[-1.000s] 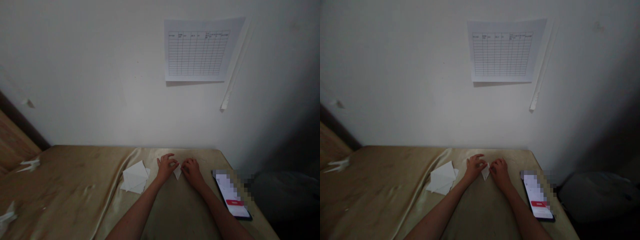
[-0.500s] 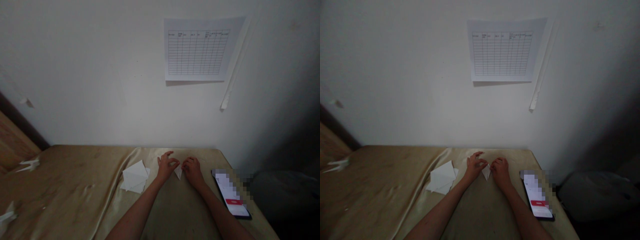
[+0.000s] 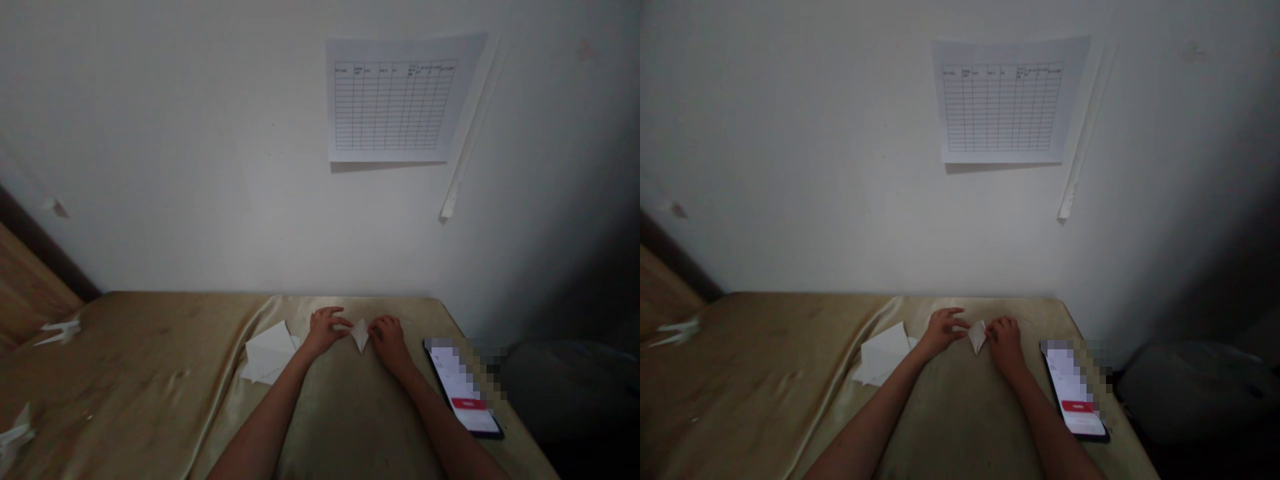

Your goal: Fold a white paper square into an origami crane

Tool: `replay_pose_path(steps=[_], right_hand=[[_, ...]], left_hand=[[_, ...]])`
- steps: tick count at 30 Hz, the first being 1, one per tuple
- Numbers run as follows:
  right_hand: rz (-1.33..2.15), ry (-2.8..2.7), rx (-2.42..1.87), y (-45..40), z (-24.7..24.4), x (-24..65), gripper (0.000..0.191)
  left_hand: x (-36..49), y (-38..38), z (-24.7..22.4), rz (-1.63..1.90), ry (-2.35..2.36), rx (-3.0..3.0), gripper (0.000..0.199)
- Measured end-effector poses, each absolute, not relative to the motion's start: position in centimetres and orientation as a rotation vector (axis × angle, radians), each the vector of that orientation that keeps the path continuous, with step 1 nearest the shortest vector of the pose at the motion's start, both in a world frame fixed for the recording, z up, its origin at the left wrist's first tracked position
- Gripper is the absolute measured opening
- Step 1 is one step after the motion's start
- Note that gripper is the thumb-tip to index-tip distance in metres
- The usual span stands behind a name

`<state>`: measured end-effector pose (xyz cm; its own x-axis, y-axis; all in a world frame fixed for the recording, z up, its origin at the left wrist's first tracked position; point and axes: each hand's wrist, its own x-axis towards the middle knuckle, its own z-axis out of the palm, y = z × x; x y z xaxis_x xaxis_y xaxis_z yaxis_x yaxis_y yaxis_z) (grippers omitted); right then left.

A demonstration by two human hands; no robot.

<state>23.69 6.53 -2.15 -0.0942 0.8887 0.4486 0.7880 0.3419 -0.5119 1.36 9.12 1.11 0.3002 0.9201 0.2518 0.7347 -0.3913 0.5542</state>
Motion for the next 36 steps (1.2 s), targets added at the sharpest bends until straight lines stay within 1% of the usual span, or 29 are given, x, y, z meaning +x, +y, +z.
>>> replay_pose_path(steps=[16,25,36], right_hand=[[0.164,-1.949,-1.506,6.7,-2.5,23.5,0.011],[0.205,-1.962,-1.454,6.3,-2.0,23.2,0.011],[0.268,-1.974,-1.401,5.9,-1.4,23.1,0.01]], left_hand=[[2.0,8.2,1.2,0.679,1.556,2.208,0.02],[2.3,7.8,1.5,0.61,1.594,2.203,0.019],[2.6,7.6,1.4,0.627,1.58,2.193,0.015]])
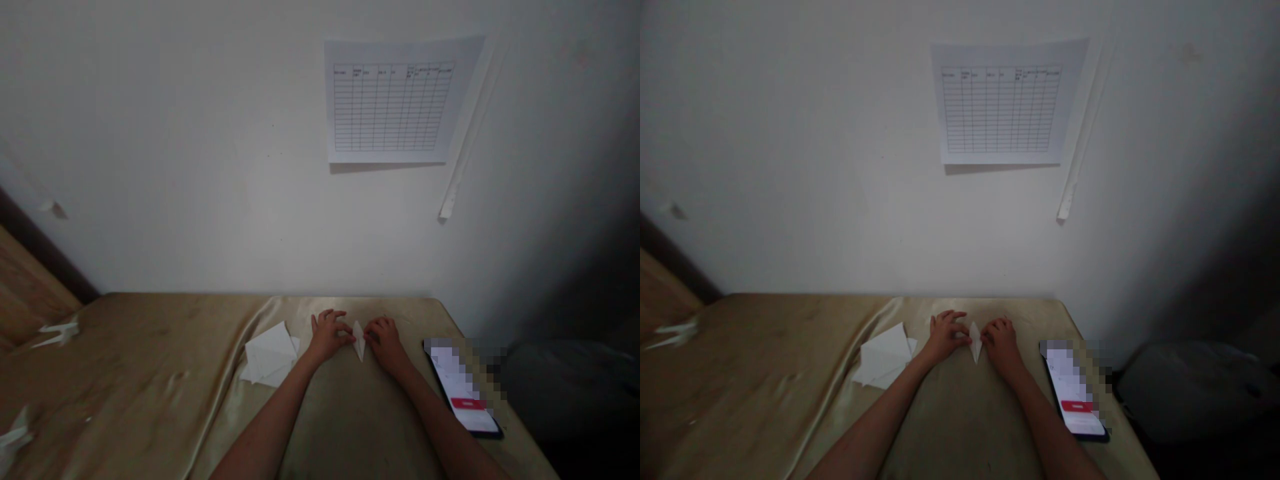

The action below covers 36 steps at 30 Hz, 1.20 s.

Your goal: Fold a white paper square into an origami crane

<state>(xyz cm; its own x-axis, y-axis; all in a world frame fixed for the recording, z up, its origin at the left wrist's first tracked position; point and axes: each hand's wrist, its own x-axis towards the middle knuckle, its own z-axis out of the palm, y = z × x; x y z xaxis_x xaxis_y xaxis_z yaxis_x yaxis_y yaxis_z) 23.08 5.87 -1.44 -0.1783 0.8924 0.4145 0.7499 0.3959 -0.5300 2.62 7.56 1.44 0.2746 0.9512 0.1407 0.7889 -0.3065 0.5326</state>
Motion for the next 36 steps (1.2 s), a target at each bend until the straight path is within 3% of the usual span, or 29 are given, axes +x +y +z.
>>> replay_pose_path(steps=[21,28,36], right_hand=[[0.236,-2.042,-1.428,5.62,-0.91,22.79,0.006],[0.21,-2.026,-1.415,5.42,-1.06,22.56,0.024],[0.238,-2.055,-1.461,5.42,-0.94,22.61,0.025]], left_hand=[[3.39,7.21,1.06,0.682,1.599,2.209,0.012],[3.15,7.2,0.98,0.629,1.592,2.254,0.012],[3.16,7.31,0.85,0.608,1.604,2.25,0.014]])
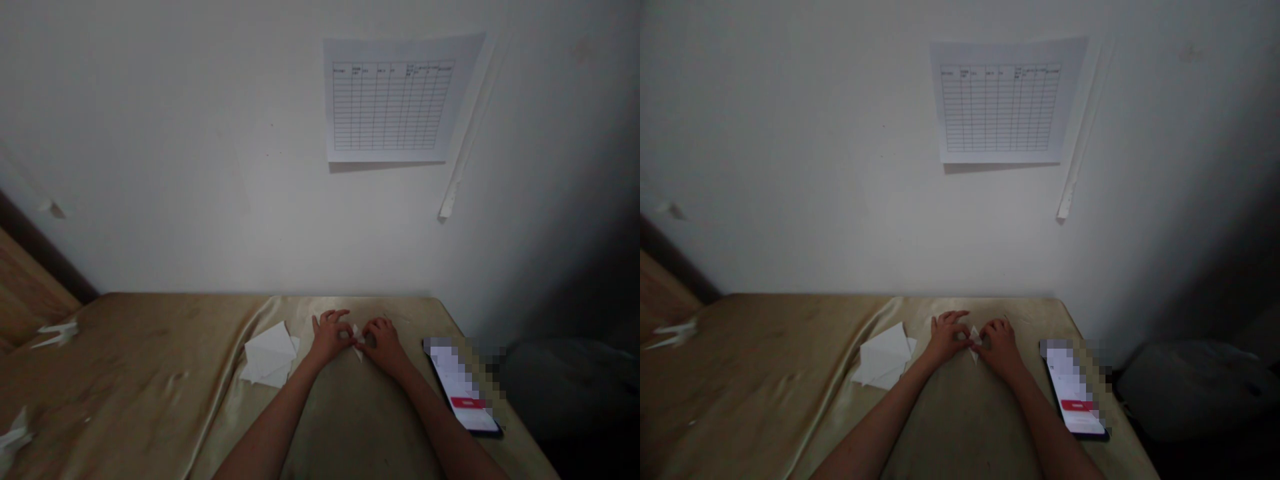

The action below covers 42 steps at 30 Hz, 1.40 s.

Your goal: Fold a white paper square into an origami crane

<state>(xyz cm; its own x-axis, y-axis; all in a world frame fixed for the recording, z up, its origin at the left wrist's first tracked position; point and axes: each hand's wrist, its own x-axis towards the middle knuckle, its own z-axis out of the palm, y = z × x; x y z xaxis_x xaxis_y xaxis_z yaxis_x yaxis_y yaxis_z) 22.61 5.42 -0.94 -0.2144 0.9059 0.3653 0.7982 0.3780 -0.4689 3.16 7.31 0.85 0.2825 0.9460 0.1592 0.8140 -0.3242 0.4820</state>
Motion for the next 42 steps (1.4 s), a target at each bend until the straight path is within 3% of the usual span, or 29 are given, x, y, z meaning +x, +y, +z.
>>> replay_pose_path(steps=[15,34,38,42], right_hand=[[0.254,-2.087,-1.566,5.3,-0.2,22.1,0.032],[0.462,-2.181,-1.43,5.0,0.5,23.8,0.054],[0.458,-2.148,-1.419,5.1,0.0,23.8,0.046],[0.424,-2.086,-1.413,5.7,-0.7,23.5,0.015]], left_hand=[[3.1,7.8,1.0,0.623,1.612,2.204,0.014],[3.2,7.7,1.4,0.62,1.648,2.141,0.012],[3.2,7.6,1.4,0.617,1.627,2.148,0.011],[3.1,7.6,1.4,0.602,1.623,2.16,0.011]])
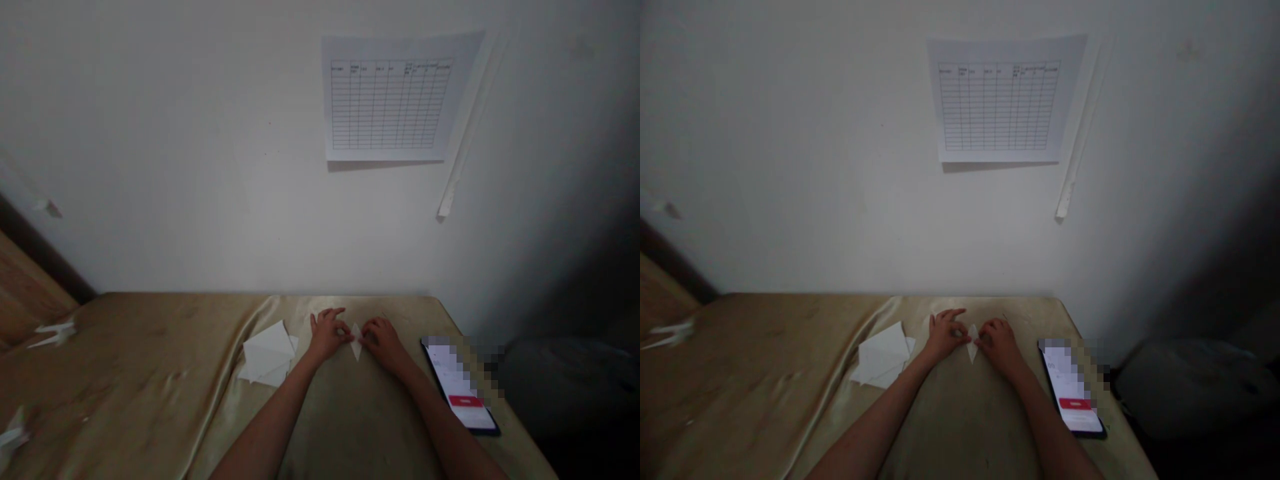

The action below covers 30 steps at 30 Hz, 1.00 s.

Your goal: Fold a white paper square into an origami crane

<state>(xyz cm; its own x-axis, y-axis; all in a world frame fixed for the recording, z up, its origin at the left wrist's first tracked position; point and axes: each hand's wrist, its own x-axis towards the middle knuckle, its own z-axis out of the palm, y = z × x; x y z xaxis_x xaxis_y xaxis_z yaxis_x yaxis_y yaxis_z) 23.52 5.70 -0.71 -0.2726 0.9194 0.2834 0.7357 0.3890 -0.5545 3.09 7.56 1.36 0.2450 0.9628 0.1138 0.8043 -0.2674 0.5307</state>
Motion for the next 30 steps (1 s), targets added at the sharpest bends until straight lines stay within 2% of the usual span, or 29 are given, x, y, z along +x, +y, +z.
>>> replay_pose_path(steps=[11,30], right_hand=[[0.323,-2.0,-1.436,6.07,-1.28,23.18,0.013],[0.359,-1.946,-1.411,5.8,-0.99,22.87,0.008]], left_hand=[[3.11,7.42,1.27,0.666,1.611,2.147,0.009],[3.25,7.55,1.43,0.741,1.602,2.095,0.007]])
